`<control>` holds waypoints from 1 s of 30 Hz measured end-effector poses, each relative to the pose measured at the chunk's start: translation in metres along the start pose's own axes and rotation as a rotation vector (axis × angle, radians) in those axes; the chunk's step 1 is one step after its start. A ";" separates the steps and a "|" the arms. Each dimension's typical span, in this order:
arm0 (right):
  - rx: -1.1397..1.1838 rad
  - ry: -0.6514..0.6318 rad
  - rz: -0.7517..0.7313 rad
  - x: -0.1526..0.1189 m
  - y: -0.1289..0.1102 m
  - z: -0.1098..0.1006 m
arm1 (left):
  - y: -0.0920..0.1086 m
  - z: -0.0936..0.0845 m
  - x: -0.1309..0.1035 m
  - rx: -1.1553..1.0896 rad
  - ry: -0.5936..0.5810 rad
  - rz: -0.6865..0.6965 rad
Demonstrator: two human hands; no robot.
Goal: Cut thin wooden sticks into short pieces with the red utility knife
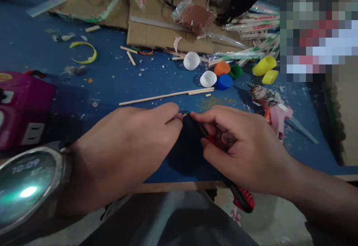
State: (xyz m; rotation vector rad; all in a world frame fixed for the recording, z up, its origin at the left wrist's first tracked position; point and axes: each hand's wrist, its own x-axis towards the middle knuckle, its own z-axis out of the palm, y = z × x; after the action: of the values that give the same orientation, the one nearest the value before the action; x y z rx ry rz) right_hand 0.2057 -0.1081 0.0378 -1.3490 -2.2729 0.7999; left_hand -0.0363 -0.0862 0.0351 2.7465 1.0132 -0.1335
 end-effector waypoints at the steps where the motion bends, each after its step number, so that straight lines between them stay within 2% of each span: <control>1: -0.002 0.002 -0.001 0.000 0.000 0.000 | 0.000 0.000 0.000 0.000 -0.006 -0.002; 6: -0.019 -0.005 0.004 0.003 0.000 0.003 | 0.001 0.005 0.000 0.005 0.007 0.003; 11: -0.017 -0.001 0.000 0.005 0.000 0.007 | 0.001 0.009 -0.002 0.015 0.071 -0.008; 20: -0.040 0.050 -0.006 0.014 0.004 0.012 | 0.001 0.013 -0.003 -0.005 0.092 0.013; 22: -0.048 0.050 -0.006 0.014 0.004 0.011 | 0.000 0.012 -0.002 -0.017 0.089 0.012; 26: -0.047 0.057 0.021 0.011 0.004 0.005 | 0.000 0.009 -0.001 -0.020 0.011 0.000; 30: -0.038 0.088 0.041 0.008 0.004 0.000 | 0.000 0.009 -0.003 0.037 0.067 0.007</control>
State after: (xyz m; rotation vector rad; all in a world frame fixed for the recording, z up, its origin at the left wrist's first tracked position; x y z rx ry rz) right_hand 0.2045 -0.1000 0.0358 -1.4234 -2.2098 0.6997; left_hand -0.0383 -0.0900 0.0271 2.8050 1.0271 -0.0605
